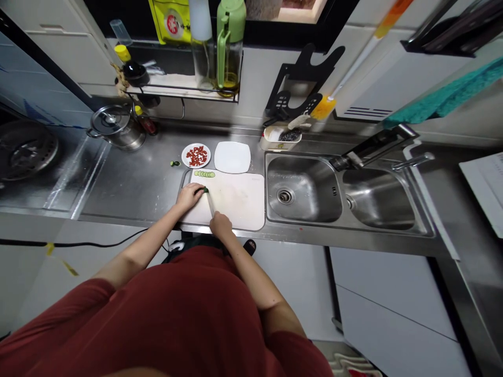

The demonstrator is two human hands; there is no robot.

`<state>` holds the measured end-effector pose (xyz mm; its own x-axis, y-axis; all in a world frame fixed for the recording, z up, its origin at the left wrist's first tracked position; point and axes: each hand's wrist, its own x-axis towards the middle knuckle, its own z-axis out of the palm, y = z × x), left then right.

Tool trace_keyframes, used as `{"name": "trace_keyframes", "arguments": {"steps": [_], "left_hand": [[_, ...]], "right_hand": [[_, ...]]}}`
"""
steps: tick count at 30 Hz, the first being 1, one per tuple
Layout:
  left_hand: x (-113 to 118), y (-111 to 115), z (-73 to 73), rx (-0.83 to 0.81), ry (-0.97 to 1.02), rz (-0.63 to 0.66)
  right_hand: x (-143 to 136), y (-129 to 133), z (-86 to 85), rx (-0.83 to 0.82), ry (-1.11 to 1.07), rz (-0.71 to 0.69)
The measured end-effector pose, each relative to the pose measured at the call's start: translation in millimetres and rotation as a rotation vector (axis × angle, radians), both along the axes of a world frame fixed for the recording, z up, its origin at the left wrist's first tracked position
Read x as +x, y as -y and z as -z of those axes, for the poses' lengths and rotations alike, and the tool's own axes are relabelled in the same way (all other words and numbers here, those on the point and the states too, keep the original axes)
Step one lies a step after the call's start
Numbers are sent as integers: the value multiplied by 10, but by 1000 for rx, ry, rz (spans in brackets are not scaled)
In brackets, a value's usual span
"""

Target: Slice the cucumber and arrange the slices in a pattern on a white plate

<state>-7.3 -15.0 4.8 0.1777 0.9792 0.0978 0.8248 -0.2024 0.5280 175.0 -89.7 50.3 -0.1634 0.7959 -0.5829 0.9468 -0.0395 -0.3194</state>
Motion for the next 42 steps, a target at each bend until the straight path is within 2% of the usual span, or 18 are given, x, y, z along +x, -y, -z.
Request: {"name": "trace_keyframes", "arguments": {"steps": [6, 13, 20, 24, 29, 35, 38, 42], "left_hand": [[11, 4, -37, -27, -11, -3], [13, 22, -66, -16, -5, 0], [8, 30, -33, -24, 27, -52], [34, 50, -101, 2, 45, -81], [104, 21, -196, 8, 53, 10], [170, -117, -215, -44, 86, 103], [207, -196, -205, -53, 166, 37], [259, -359, -136, -129, 297, -171]], "right_hand": [[249, 73, -7, 157, 152, -32], [445, 12, 23, 359, 248, -10], [474, -29, 88, 401, 253, 26], [483, -33, 97, 417, 240, 25], [487, -47, 79, 445, 232, -10], [521, -73, 71, 460, 239, -55], [578, -66, 84, 451, 256, -46], [678, -42, 111, 433, 271, -15]]}}
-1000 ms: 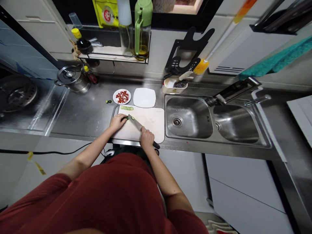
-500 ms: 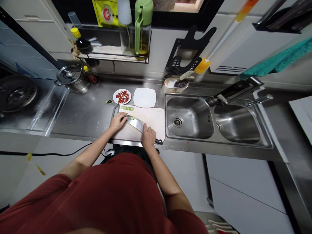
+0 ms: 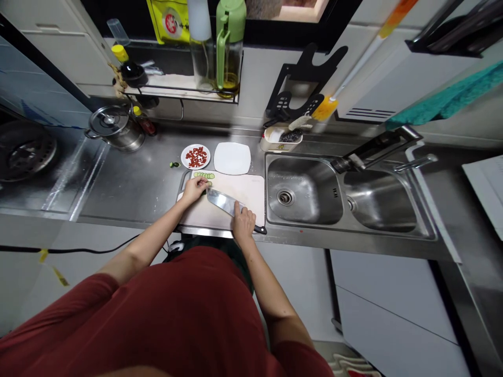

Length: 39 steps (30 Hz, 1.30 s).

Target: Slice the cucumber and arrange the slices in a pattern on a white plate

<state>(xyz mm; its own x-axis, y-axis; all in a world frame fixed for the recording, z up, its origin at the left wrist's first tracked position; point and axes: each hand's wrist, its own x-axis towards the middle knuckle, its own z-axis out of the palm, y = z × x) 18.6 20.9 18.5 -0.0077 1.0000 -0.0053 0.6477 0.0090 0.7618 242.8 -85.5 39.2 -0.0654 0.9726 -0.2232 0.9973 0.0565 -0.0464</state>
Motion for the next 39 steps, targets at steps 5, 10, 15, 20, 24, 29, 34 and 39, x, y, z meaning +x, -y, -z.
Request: {"name": "trace_keyframes", "arguments": {"steps": [5, 10, 15, 20, 24, 29, 34, 39], "left_hand": [[74, -257, 87, -48, -22, -80], [163, -440, 142, -50, -89, -82], [212, -538, 191, -67, -176, -56], [226, -583, 212, -30, -273, -14], [238, -592, 210, -12, -320, 24], [147, -458, 87, -19, -283, -48], [-134, -92, -107, -135, -290, -115], [-413, 355, -196, -311, -378, -91]], "right_hand": [[77, 22, 27, -25, 13, 29], [87, 41, 42, -14, -2, 56], [102, 63, 59, 4, -17, 69], [119, 81, 58, 7, -18, 77], [128, 85, 56, 7, -18, 84], [167, 73, 68, 10, -45, 104], [230, 32, 98, 25, -87, 151], [251, -15, 127, 43, -120, 170]]}}
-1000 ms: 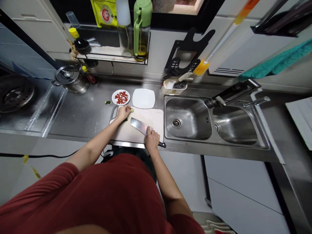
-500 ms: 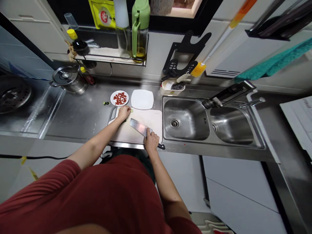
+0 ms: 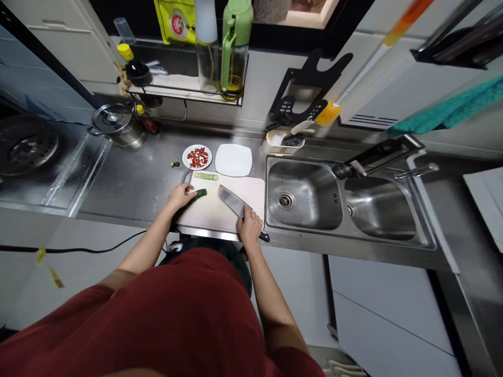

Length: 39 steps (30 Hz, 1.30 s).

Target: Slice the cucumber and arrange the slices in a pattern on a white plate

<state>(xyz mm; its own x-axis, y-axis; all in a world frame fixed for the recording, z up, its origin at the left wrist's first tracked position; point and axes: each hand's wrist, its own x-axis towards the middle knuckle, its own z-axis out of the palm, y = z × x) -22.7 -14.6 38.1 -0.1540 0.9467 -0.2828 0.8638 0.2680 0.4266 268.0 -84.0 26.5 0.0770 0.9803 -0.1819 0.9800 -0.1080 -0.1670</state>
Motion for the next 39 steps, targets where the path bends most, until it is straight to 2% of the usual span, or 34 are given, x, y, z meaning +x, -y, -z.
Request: {"name": "trace_keyframes", "arguments": {"steps": [4, 10, 14, 19, 23, 26, 29, 34, 39], "left_hand": [[-94, 251, -1, -136, -64, 52], [-216, 313, 58, -80, 31, -24], [-431, 236, 81, -4, 139, -181], [-840, 21, 151, 162, 180, -452], [-1168, -197, 221, 161, 185, -627], [-1316, -326, 207, 142, 122, -696], [-1350, -412, 145, 106, 79, -720], [-1259, -481, 56, 32, -7, -745], [-1199, -501, 70, 11, -38, -749]], "right_hand": [[-19, -27, 30, 16, -9, 8], [-33, -33, 55, 52, -15, -7], [-13, -28, 72, 48, -13, -6], [7, -23, 79, 40, -7, -9], [10, -18, 69, 38, -5, -6], [10, -18, 69, 38, 0, -3], [10, -20, 74, 38, 0, 2], [20, -22, 77, 35, -10, 12], [43, -31, 69, 11, -10, 16]]}}
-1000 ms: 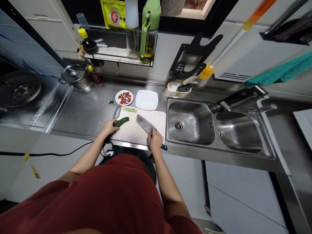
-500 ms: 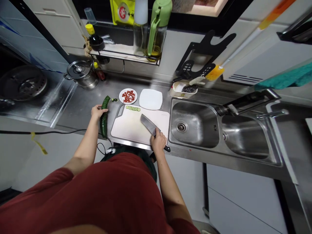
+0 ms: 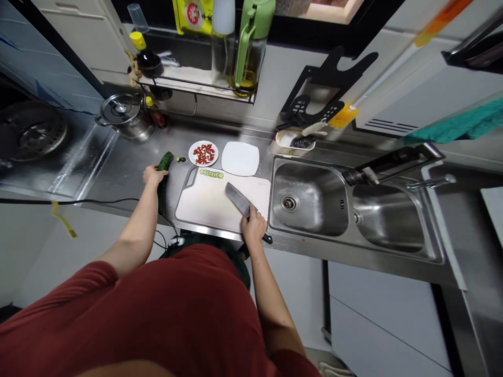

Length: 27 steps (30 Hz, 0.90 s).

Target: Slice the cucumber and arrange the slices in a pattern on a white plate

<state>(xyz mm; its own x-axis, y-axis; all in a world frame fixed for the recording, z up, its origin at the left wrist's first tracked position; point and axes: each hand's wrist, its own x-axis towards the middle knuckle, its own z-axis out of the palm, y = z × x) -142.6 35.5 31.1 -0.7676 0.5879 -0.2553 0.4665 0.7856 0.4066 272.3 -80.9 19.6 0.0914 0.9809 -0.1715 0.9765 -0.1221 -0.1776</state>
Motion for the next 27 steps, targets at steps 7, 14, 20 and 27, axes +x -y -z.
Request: {"name": "trace_keyframes", "arguments": {"steps": [7, 14, 20, 27], "left_hand": [[35, -15, 78, 20, 0, -11], [145, 74, 111, 46, -73, 55], [565, 471, -77, 104, -193, 102], [1376, 825, -104, 218, -189, 602]], "right_hand": [[-5, -9, -6, -9, -7, 9], [-6, -1, 36, 11, -16, 13], [-10, 15, 42, 32, -30, 9], [-51, -26, 72, 48, -57, 10]]}}
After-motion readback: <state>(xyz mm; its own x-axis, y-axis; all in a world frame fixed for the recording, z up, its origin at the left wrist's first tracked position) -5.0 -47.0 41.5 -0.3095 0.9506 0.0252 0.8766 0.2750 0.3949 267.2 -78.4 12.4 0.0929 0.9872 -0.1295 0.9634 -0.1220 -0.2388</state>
